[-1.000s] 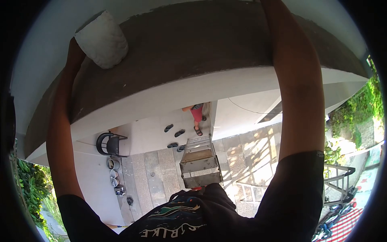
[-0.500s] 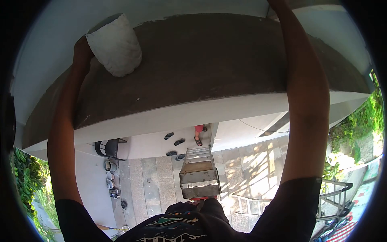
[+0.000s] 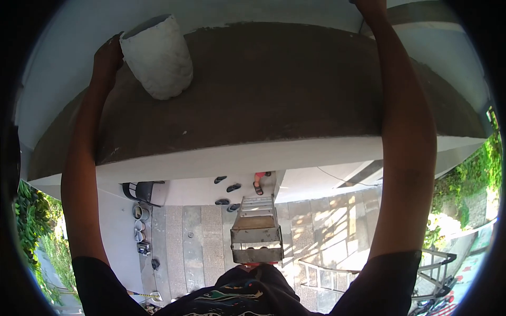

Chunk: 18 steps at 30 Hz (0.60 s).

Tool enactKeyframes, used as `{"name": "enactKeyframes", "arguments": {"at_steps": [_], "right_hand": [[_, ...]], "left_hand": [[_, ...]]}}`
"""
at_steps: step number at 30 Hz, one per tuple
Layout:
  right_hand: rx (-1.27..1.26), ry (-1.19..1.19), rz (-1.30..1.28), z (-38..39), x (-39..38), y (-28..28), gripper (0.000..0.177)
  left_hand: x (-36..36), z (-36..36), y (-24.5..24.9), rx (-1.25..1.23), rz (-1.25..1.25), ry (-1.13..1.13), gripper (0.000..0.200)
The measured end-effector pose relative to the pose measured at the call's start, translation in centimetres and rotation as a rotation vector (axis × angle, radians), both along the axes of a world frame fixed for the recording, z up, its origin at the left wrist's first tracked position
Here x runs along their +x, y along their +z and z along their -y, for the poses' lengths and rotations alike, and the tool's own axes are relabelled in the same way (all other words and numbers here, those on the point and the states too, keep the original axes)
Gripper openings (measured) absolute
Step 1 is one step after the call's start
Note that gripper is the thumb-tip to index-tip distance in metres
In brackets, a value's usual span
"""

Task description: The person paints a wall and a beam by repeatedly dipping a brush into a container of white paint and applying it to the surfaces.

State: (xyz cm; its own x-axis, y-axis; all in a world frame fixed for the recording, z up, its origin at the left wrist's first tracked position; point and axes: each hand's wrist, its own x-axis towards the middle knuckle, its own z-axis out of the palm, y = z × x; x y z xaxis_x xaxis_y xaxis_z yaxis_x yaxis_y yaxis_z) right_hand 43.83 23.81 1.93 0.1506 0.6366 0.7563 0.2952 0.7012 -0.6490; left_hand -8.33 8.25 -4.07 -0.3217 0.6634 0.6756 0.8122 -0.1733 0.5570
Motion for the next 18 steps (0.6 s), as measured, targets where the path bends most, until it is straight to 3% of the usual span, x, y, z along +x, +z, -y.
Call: {"name": "enactKeyframes", "arguments": {"at_steps": [2,9,12,14,15,17,18], "right_hand": [[0.054,0.018,0.027,0.5,0.2,-0.4,0.033],[0.065,0.073,-0.068,0.4,-0.3,-0.2,0.033],[0.041,0.061,-0.101,0.4,-0.9,0.3,0.032],[0.012,0.054,-0.129,0.0,-0.8,0.5,0.032],[0.02,0.049,-0.141,-0.2,-0.8,0.4,0.032],[0.026,0.041,-0.153,-0.5,-1.0,0.4,0.032],[0.029,0.036,-0.165,-0.7,-1.2,0.5,0.032]], "left_hand": [[1.7,1.7,0.5,0.03,0.415,-0.07,0.027],[-1.8,1.4,0.6,0.043,0.429,-0.082,0.026],[-4.0,1.2,0.3,0.021,0.323,-0.056,0.023],[-7.5,0.6,0.1,-0.134,-0.646,0.253,0.028],[-8.5,0.4,0.1,-0.145,-0.646,0.255,0.028],[-8.7,0.1,0.4,-0.022,-1.069,0.349,0.029],[-8.6,-0.1,0.0,-0.026,-1.07,0.346,0.029]]}}
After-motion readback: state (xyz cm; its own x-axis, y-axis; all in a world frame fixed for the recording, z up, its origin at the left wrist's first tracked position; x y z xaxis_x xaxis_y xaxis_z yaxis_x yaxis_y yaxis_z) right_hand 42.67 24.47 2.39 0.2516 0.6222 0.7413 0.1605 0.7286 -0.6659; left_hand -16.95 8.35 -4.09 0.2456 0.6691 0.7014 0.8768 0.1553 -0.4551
